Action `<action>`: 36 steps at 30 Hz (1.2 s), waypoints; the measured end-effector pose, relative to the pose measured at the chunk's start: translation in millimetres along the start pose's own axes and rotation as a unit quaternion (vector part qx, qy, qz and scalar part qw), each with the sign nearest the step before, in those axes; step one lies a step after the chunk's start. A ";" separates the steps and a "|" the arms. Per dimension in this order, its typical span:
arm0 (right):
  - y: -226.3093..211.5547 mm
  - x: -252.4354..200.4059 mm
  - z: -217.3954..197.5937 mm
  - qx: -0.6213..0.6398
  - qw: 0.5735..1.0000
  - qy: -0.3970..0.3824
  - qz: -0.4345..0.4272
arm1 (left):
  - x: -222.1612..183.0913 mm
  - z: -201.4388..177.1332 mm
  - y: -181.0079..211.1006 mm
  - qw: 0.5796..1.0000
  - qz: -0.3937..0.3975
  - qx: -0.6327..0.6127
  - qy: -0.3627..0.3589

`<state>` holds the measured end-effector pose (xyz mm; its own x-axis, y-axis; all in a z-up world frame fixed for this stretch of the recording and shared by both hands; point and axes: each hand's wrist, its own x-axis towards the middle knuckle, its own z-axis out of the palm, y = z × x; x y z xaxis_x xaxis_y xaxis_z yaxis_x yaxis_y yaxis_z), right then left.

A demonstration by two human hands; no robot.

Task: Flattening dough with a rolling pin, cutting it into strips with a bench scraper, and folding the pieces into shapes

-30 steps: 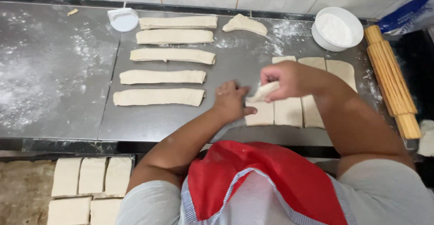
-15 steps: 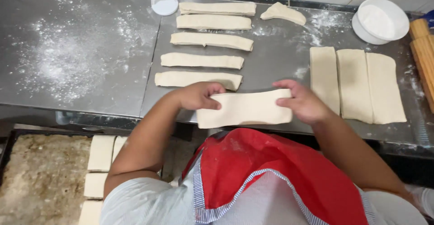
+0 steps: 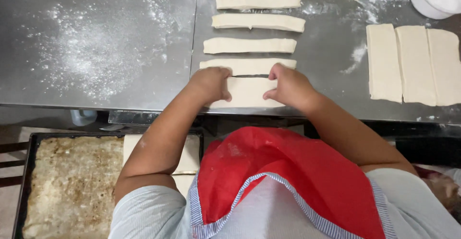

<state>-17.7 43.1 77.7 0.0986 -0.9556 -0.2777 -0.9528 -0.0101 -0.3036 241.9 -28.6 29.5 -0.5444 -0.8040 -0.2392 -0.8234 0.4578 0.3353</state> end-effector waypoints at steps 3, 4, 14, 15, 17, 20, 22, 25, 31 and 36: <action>4.6 12.3 6.6 0.048 0.999 -0.021 0.007 | -10.3 0.4 -7.7 0.999 0.014 -0.037 0.032; 4.8 15.1 3.4 0.045 0.999 -0.019 0.008 | -13.6 -3.5 -8.8 0.999 0.017 -0.039 0.034; 52.0 -17.4 60.3 -0.081 0.876 0.228 -0.416 | -79.8 34.2 -25.2 0.866 0.314 0.103 0.374; 43.8 -24.5 57.8 -0.098 0.867 0.241 -0.424 | -84.2 36.8 -26.6 0.873 0.305 0.113 0.364; 56.1 -22.2 72.8 -0.105 0.872 0.231 -0.418 | -87.3 45.9 -25.1 0.881 0.299 0.103 0.351; 49.4 -31.3 76.0 -0.122 0.885 0.234 -0.384 | -87.0 53.8 -17.4 0.899 0.266 0.102 0.333; 35.6 -37.5 74.1 -0.130 0.893 0.244 -0.355 | -88.7 54.8 -3.2 0.909 0.237 0.108 0.326; 23.5 -38.6 81.4 -0.139 0.876 0.245 -0.392 | -94.2 53.8 20.4 0.941 0.228 0.097 0.231; 25.5 -38.8 68.6 -0.121 0.886 0.206 -0.397 | -89.4 31.5 45.0 0.982 0.146 0.113 0.049; 44.3 -27.7 42.4 0.062 0.907 0.029 -0.416 | -85.2 25.8 58.7 0.986 0.073 0.147 0.008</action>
<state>-50.5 81.7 33.3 0.7500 -0.6461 0.1413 -0.5154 -0.7048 -0.4875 235.8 76.6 46.1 -0.6602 -0.7258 -0.1932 -0.7484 0.6576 0.0868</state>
